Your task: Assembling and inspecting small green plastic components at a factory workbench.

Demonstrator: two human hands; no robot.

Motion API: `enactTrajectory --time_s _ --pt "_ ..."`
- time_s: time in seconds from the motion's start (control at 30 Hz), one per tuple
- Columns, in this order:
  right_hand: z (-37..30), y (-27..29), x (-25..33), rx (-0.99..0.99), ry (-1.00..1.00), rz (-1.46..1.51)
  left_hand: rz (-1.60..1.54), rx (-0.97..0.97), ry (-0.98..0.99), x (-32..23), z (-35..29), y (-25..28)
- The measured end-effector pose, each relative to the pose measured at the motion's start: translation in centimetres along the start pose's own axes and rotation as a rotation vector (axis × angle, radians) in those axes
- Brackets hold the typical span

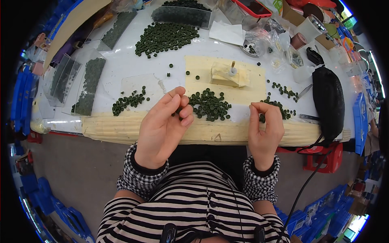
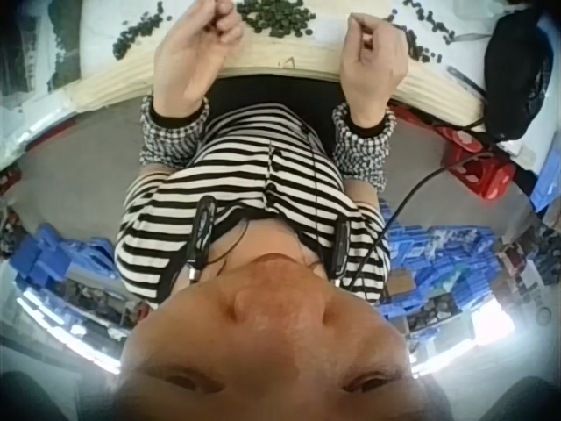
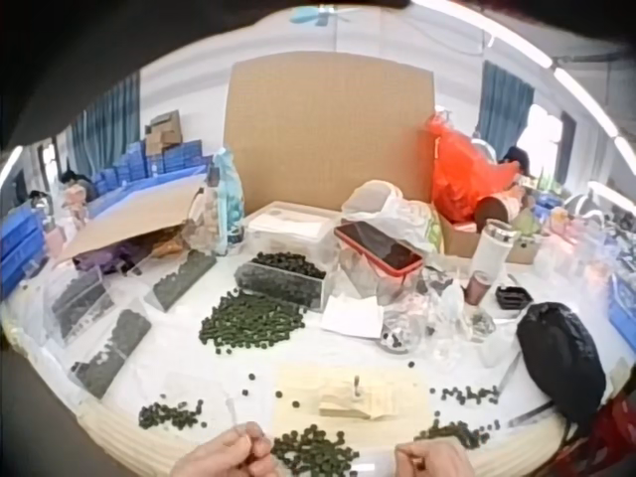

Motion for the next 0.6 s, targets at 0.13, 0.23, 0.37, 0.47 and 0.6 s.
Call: enactTrajectory --time_s 0.13,0.23,0.37,0.47,0.6 --pt "-0.1 -0.2 2.6 -0.002 0.084 0.140 -0.075 0.014 0.190 1.7 -1.3 -0.4" --pt "-0.4 -0.5 3.6 0.021 0.114 0.218 -0.056 0.049 0.272 2.6 -1.7 -1.2" --pt "-0.7 -0.5 4.2 0.036 0.071 0.338 -0.016 0.050 0.296 3.6 -1.6 -1.4" --pt "-0.9 -0.5 4.2 0.026 0.063 0.423 -0.106 0.236 0.327 4.6 -1.3 -1.4" --pt "-1.1 -0.5 3.7 -0.003 0.016 0.477 -0.095 0.186 0.339 5.2 -1.3 -1.0"
Point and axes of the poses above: each hand's wrist, its own z-axis towards the middle knuckle, its own y-axis out of the back of the hand, x = y × z, the point moved 8 cm from there along z, towards the middle knuckle, and after that the axes turned 1 degree about -y, right-handed, at the moved point
